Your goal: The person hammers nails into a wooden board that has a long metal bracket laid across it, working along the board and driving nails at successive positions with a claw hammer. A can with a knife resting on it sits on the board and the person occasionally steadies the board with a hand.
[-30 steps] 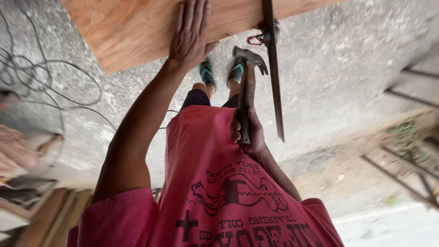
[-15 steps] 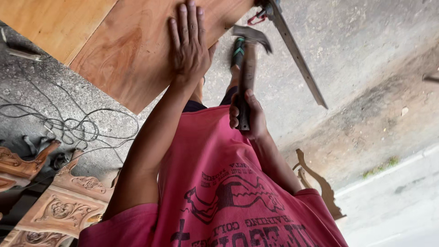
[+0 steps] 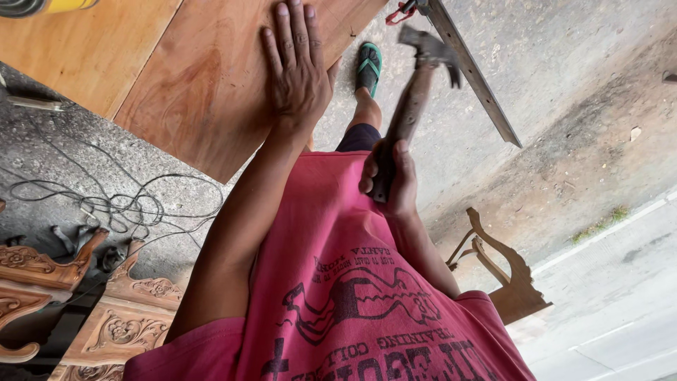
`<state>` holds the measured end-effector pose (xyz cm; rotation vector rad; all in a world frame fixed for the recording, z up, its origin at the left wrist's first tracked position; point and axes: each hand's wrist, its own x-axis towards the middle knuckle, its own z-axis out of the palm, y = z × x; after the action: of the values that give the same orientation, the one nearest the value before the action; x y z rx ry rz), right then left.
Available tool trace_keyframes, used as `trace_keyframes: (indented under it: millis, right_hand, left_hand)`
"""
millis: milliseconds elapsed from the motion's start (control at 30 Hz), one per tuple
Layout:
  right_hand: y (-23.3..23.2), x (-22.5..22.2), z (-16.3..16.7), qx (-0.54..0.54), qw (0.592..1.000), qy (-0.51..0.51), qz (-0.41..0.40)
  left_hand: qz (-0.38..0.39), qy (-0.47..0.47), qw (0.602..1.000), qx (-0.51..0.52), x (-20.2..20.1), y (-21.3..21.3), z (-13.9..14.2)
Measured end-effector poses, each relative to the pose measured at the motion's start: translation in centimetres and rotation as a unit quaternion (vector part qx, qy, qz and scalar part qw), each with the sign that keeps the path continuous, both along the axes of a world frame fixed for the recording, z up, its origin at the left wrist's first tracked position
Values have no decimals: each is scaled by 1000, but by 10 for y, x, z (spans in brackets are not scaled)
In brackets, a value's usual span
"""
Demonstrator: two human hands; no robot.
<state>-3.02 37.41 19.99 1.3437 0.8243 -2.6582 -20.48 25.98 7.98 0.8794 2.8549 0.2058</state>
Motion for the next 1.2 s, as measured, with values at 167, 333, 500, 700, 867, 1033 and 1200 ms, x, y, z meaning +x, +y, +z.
trace_keyframes:
  millis: [167,333,500,700,867,1033,1200]
  right_hand:
    - [-3,-3,0,66,989,-49,126]
    - [-4,-6,-3,74,997,-9,37]
    - [-6,-7,-6,121,985,-48,114]
    - [-5,-6,-13,133,980,-35,146]
    - [-4,-5,-20,158,984,-12,85]
    - [0,-5,-22,209,970,9,124]
    - [21,4,-13,482,831,-37,276]
  left_hand:
    - [-1,-10,1000,15,-2,0,4]
    - [-6,-1,1000,0,-1,-1,6]
    - [-6,17,1000,18,-3,-2,7]
    - [1,-1,1000,17,0,0,5]
    - [10,-20,999,30,-2,0,0]
    - [1,-17,999,32,-5,0,1]
    - [3,-24,999,38,-2,1,2]
